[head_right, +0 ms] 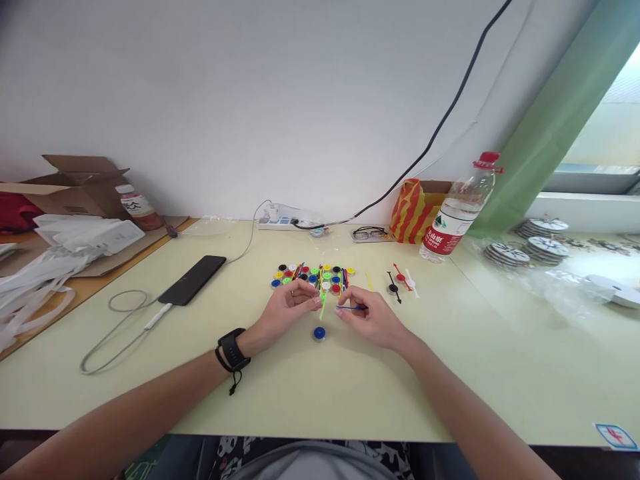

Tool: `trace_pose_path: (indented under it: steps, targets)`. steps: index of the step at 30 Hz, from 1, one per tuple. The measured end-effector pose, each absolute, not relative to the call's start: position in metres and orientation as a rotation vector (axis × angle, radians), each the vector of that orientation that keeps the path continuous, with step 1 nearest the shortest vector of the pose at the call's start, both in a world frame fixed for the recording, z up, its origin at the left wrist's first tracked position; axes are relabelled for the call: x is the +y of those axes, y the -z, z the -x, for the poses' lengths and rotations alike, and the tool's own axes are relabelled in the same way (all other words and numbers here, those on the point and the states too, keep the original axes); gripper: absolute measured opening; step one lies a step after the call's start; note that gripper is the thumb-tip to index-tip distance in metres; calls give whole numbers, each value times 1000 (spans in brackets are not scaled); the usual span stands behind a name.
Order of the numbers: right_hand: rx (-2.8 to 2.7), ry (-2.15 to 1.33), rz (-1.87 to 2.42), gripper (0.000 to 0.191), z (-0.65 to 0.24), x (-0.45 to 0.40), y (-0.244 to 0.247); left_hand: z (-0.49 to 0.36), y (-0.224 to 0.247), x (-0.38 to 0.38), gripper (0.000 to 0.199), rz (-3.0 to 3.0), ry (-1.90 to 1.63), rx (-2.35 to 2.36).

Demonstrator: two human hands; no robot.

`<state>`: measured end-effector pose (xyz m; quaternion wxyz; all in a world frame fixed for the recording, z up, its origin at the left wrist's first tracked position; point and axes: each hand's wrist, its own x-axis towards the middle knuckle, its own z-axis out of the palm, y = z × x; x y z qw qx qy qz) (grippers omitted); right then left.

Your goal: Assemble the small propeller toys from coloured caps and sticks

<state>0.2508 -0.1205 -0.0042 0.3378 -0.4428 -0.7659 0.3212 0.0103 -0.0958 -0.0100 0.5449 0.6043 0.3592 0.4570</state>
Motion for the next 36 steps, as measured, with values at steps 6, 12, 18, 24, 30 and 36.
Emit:
trace_pose_path:
  steps: [6, 12, 18, 24, 30, 36]
  targets:
    - [-1991, -817, 1210, 23, -243, -122, 9, -10, 10, -99, 30, -1493, -1005, 803]
    - [-2009, -852, 1187, 20, -242, -124, 9, -9, 10, -103, 29, -1518, -955, 738]
    - [-2012, -918, 1142, 29, -239, -125, 6, -10, 10, -104, 31, -1538, -915, 708]
    - [-1931, -832, 1198, 29, -249, -113, 7, -7, 1, -110, 67, -1974, -866, 753]
    - [-1701, -186, 1709, 17, -293, -91, 11, 1, -5, -113, 56, -2350, -721, 766]
    - [-1760, -10, 2074, 13, -310, -86, 15, 3, 0, -107, 16, -2365, -701, 802]
